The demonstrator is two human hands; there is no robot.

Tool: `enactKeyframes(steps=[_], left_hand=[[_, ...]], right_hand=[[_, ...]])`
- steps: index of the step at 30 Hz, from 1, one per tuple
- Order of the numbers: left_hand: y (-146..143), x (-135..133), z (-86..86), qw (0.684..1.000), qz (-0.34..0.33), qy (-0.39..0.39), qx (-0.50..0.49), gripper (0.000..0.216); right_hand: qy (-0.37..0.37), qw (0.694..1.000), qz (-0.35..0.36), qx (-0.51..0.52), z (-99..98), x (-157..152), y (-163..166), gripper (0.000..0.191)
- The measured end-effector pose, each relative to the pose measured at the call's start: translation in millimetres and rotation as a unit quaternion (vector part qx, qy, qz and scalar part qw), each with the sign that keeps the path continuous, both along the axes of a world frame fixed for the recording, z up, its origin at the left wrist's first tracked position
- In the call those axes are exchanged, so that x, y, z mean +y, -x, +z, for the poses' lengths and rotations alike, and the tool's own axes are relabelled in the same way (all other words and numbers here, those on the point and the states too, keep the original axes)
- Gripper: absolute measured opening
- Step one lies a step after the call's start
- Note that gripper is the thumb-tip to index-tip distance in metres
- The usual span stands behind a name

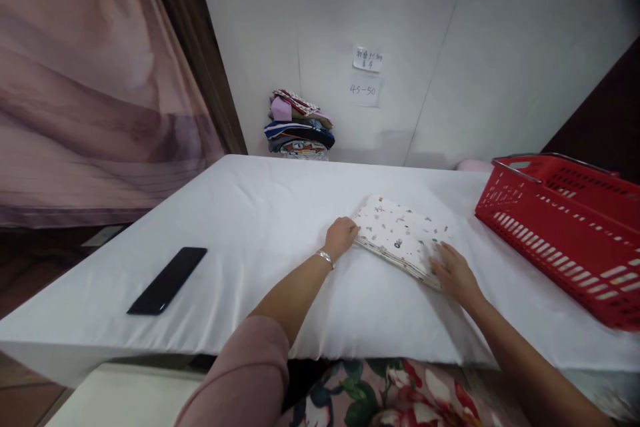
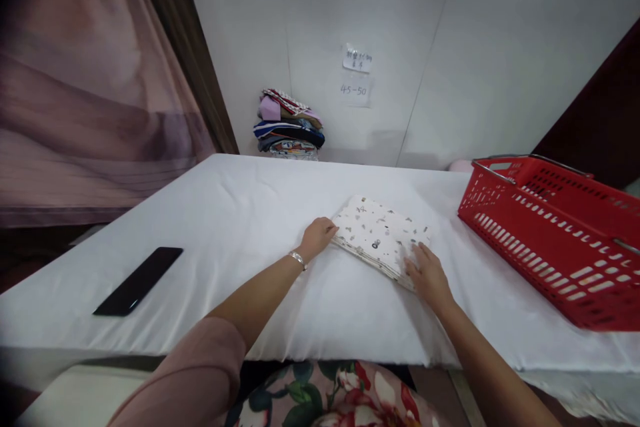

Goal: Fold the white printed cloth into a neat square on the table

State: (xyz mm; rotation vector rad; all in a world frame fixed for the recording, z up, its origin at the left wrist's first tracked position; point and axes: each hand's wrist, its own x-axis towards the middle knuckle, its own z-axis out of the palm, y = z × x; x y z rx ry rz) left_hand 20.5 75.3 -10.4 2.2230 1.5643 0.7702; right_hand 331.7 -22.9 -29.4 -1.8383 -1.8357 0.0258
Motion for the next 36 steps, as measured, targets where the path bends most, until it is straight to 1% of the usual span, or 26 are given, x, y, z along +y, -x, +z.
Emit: enactKeyframes(steps=[2, 3, 5, 7, 9, 13, 16, 17, 19, 21, 22, 24, 25, 27, 29, 30, 32, 36], left_hand=[[-7.5, 6.8, 3.3, 0.996, 0.078, 0.039, -0.01, 0.021], [-10.5, 10.0, 4.7, 0.992, 0.105, 0.068, -0.013, 0.023], [-14.6, 14.7, 7.3, 0.983, 0.133, 0.129, -0.013, 0.026], [-16.5, 15.3, 9.2, 0.976, 0.138, 0.167, -0.009, 0.025], [-16.3, 9.9, 9.6, 0.973, 0.146, 0.177, -0.009, 0.024], [-9.4, -19.0, 5.4, 0.968, 0.151, 0.201, -0.02, 0.028], [-4.0, -42.6, 6.3, 0.964, 0.131, 0.23, -0.007, 0.04], [-4.5, -47.4, 8.8, 0.966, 0.127, 0.227, 0.006, 0.044], [-11.0, -50.0, 16.0, 0.976, 0.119, 0.177, 0.034, 0.048], [-24.4, -43.6, 22.6, 0.99, 0.096, 0.084, 0.057, 0.047], [-32.5, -37.9, 24.2, 0.995, 0.067, 0.034, 0.067, 0.047], [-47.3, -24.3, 22.3, 0.994, 0.027, -0.027, 0.099, 0.051], [-52.7, -17.6, 18.9, 0.992, 0.015, -0.027, 0.119, 0.054], [-57.8, -6.6, 9.2, 0.989, 0.022, 0.035, 0.144, 0.062], [-56.8, -0.2, -1.1, 0.984, 0.042, 0.095, 0.143, 0.069], [-55.1, 1.3, -5.3, 0.983, 0.048, 0.11, 0.138, 0.071], [-51.5, 2.0, -10.8, 0.984, 0.05, 0.114, 0.129, 0.073], [-49.0, 0.7, -11.8, 0.984, 0.045, 0.118, 0.128, 0.073]], right_hand=[[0.039, 0.996, -0.059, 0.046, -6.9, 4.0, -7.9, 0.058], [0.057, 0.993, -0.078, 0.067, -10.0, 6.2, -9.2, 0.061], [0.076, 0.987, -0.102, 0.094, -15.7, 10.8, -8.9, 0.064], [0.076, 0.986, -0.11, 0.095, -21.4, 15.8, -8.9, 0.064], [0.071, 0.987, -0.111, 0.089, -27.5, 20.4, -13.4, 0.06], [0.049, 0.993, -0.089, 0.066, -36.1, 23.4, -36.2, 0.053], [0.023, 0.998, -0.063, -0.001, -31.7, 21.8, -45.5, 0.049], [0.01, 0.998, -0.05, -0.024, -27.5, 22.3, -43.2, 0.048], [-0.016, 0.998, -0.016, -0.056, -15.6, 27.4, -29.1, 0.047], [-0.02, 0.997, 0.018, -0.069, -1.8, 39.0, -6.6, 0.048], [-0.014, 0.997, 0.03, -0.074, 4.4, 46.9, 5.2, 0.049], [0.011, 0.995, 0.035, -0.093, 13.2, 64.1, 23.8, 0.051], [0.026, 0.994, 0.026, -0.107, 15.1, 72.1, 28.9, 0.051], [0.062, 0.989, -0.003, -0.134, 13.3, 84.7, 29.2, 0.052], [0.105, 0.983, -0.027, -0.149, 6.1, 91.2, 19.6, 0.055], [0.123, 0.98, -0.032, -0.153, 1.6, 92.4, 13.5, 0.057], [0.145, 0.976, -0.033, -0.156, -6.6, 92.4, 2.9, 0.059], [0.14, 0.976, -0.032, -0.161, -14.6, 91.0, -2.4, 0.061]])
